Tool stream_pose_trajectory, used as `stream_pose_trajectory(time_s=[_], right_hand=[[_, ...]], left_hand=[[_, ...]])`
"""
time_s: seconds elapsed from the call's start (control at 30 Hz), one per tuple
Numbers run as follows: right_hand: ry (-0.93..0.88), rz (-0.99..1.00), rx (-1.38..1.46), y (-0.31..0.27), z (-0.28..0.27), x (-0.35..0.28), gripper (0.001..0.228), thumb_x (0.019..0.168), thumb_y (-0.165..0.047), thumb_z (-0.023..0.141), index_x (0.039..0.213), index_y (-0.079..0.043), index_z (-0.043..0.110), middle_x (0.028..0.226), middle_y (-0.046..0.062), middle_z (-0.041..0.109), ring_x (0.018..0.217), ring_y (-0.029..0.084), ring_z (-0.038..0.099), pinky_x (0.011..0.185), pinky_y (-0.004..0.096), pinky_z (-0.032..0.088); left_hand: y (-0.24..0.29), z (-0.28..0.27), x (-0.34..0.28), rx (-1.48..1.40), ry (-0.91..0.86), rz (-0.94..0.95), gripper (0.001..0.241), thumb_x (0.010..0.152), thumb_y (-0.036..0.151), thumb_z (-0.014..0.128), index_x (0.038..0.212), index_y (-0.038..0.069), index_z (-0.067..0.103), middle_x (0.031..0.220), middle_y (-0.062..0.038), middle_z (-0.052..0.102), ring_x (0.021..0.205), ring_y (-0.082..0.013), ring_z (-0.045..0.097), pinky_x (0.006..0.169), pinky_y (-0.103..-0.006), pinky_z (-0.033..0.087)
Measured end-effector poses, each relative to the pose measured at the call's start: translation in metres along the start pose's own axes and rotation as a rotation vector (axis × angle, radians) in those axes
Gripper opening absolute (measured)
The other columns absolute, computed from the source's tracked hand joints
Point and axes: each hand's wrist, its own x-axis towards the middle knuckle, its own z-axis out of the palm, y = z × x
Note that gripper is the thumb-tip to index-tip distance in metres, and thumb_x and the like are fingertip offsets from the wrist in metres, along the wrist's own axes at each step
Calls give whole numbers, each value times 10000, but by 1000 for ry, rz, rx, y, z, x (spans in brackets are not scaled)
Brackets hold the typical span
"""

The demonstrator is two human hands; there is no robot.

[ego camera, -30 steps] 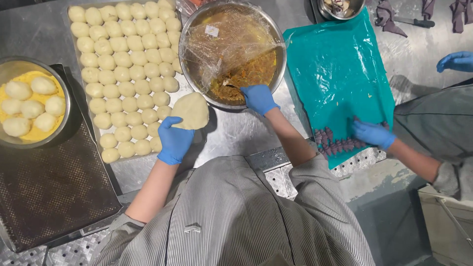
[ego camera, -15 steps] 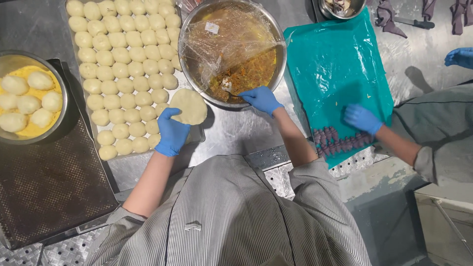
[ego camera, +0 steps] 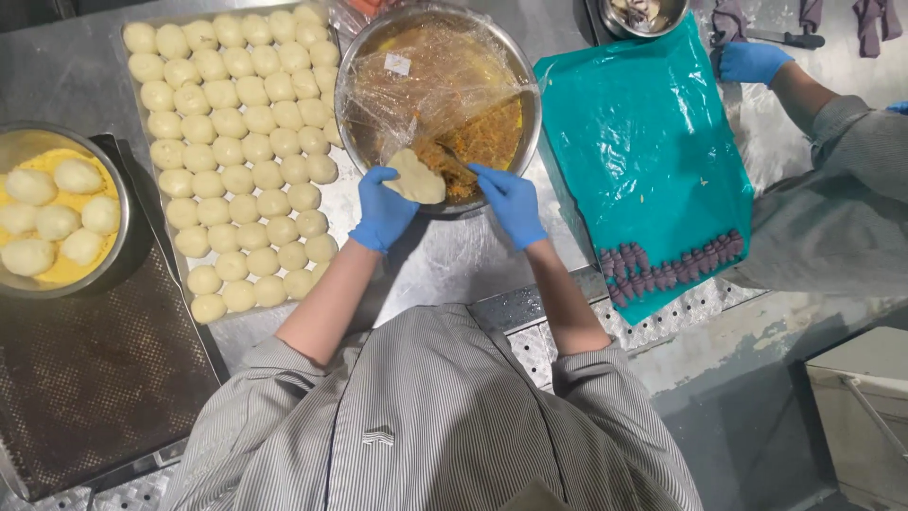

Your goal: Filling dough balls with a savory mixture and shaping them into buns.

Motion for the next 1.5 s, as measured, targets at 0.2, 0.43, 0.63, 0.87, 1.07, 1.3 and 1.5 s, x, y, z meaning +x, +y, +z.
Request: stream_pose_trajectory(time_s=[0.2,0.43,0.63,0.87,1.07,1.3,1.5], right_hand=[[208,-58,-347,-44,-3,-23,332,973,-159,675,1294,-134,756,858,186,675,773,290,689,728,353,544],[296,-37,-619,37,-3,-2,120,883,-222,746,943,-141,813,857,107,709,793,313,690,713,436,540],[414,-298,-584,-43,-13,-5,221,873,-182,769,1080,-108,781,977,111,673,899,328,638,788,424,491],[310,-734,-556,-87,-49,-24,245,824,-203,818,1061,-173,761,994,-6,722,927,249,663,806,403,483],[336,-642,-429,-86,-58,-63,257,881,-149,777,1128,-96,729,1059,46,712,972,268,668,828,401,494],[425,-404,-228,-91,-53,-114,229,859,-58,758,1085,-88,759,1121,73,730,1070,261,696,952,383,538],[419,105,399,-111,-37,-149,321,892,9,721,1204,-67,728,1150,89,762,1078,185,706,973,316,569]], left_hand=[[-21,10,21,397,-238,326,480,894,36,560,1370,-18,532,1352,-172,598,1274,-324,598,1141,-489,486],[-16,45,2,95,-49,132,499,944,55,666,1417,-21,525,1321,-165,652,1218,-296,651,1038,-426,561],[-23,99,-49,505,-173,240,542,938,-2,678,1454,3,510,1329,-125,647,1215,-245,652,1031,-382,568],[-41,130,-77,621,-179,179,551,939,10,663,1462,34,491,1353,-96,610,1229,-208,633,1040,-352,552],[-61,134,-88,683,-283,120,537,945,18,665,1457,28,501,1352,-100,617,1239,-199,633,1053,-333,544],[-81,140,-97,778,-236,32,502,944,81,653,1427,35,527,1319,-100,643,1186,-205,660,1011,-355,551],[-101,132,-104,1163,-315,119,534,962,141,648,1473,52,520,1407,-85,606,1279,-175,598,1090,-317,477]])
